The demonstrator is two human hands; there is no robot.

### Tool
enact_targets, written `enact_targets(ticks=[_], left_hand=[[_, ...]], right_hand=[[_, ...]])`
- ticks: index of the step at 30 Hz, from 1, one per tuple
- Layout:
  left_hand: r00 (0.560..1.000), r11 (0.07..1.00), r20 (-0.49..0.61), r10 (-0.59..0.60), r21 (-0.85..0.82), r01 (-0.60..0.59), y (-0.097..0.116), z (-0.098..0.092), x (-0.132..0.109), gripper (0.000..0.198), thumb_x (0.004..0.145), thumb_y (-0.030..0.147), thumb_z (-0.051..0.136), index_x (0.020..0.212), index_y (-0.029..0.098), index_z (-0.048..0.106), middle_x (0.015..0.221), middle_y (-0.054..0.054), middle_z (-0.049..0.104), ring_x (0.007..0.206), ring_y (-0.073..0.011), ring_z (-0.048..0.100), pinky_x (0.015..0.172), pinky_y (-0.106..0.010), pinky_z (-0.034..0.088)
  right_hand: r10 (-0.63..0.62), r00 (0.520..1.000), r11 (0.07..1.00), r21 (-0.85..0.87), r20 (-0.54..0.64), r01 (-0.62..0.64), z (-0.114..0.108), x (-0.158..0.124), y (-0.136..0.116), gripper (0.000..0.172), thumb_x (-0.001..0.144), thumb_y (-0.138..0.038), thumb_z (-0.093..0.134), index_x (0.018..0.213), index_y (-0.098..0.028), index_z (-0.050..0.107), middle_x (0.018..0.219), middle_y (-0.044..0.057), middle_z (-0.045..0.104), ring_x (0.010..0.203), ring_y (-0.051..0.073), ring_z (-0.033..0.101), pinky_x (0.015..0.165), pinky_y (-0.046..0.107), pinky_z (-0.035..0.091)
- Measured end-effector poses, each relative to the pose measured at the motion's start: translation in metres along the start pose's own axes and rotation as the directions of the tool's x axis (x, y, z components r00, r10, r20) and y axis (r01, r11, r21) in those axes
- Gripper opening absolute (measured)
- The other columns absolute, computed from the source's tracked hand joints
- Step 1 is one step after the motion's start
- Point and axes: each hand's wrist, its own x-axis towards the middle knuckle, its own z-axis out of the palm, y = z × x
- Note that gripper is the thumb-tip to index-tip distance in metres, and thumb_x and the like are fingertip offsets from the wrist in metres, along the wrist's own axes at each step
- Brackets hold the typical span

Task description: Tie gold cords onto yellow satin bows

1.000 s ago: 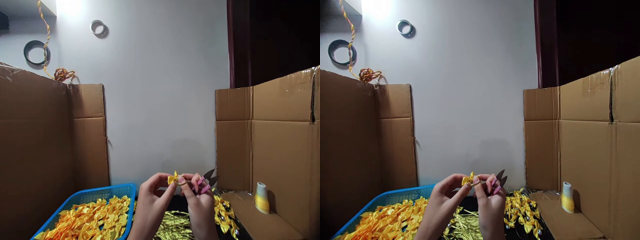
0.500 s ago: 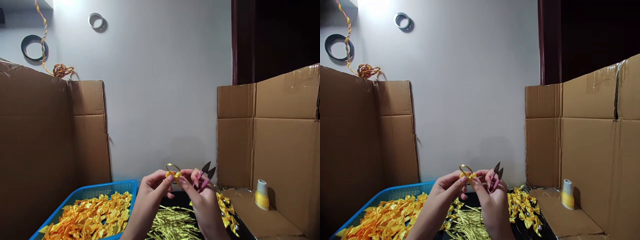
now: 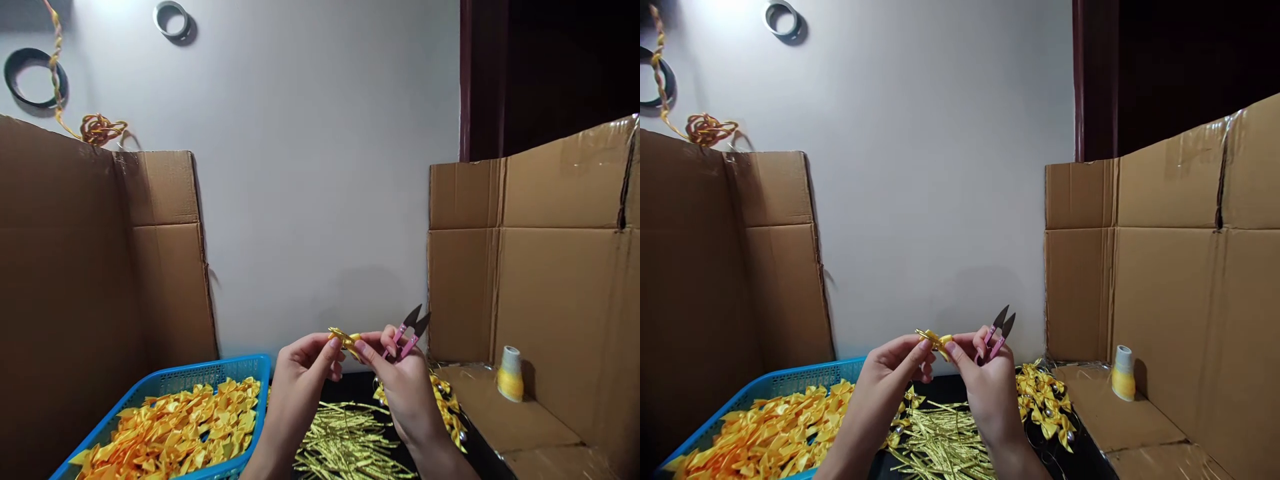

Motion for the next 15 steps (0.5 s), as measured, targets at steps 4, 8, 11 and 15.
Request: enact_targets(ticks=[4,8,11,15], left_hand=[[1.0,0.999,-0.006,-0.017,-0.032,0.017,-0.007,-0.001,0.005,0.032,0.069,0.044,0.076,0.073,0.012,0.072,0.06,-0.001,0.062,0.05,-0.0082,0.051,0.051,-0.02,0.045],[1.0,1.0,-0.027,-0.013,-0.022,0.012,-0.013,-0.003,0.009,0.033,0.068,0.045,0.076,0.074,0.012,0.073,0.058,0.0,0.061,0.05,-0.0087,0.051,0.051,-0.02,0.044],[0.998,0.997,0.035,-0.047,0.058,0.045,-0.015,-0.001,0.011,0.035,0.07,0.045,0.074,0.079,0.011,0.074,0.058,-0.001,0.062,0.051,-0.0097,0.051,0.052,-0.021,0.044],[0.993,0.982,0.104,-0.053,0.188,0.033,-0.014,-0.002,0.009,0.041,0.074,0.045,0.071,0.101,0.014,0.073,0.076,-0.007,0.072,0.069,-0.0166,0.062,0.063,-0.025,0.049]], right_hand=[[0.027,0.999,0.999,0.027,0.019,-0.027,-0.003,0.006,0.001,0.05,0.064,-0.033,0.082,0.061,-0.022,0.033,0.065,0.0,0.069,0.061,0.014,0.065,0.062,0.027,0.057],[0.093,0.993,0.994,-0.06,0.077,-0.088,-0.006,0.009,-0.003,0.052,0.06,-0.038,0.084,0.061,-0.021,0.035,0.072,0.001,0.069,0.055,0.013,0.063,0.059,0.028,0.056],[0.102,0.976,0.979,-0.193,0.194,-0.064,-0.013,0.015,-0.005,0.054,0.055,-0.039,0.085,0.059,-0.021,0.035,0.066,-0.001,0.066,0.061,0.015,0.063,0.065,0.03,0.055],[0.131,0.978,0.899,-0.435,0.163,-0.048,-0.045,0.038,0.006,0.053,0.06,-0.04,0.082,0.06,-0.022,0.032,0.063,-0.002,0.064,0.064,0.016,0.064,0.069,0.03,0.052]])
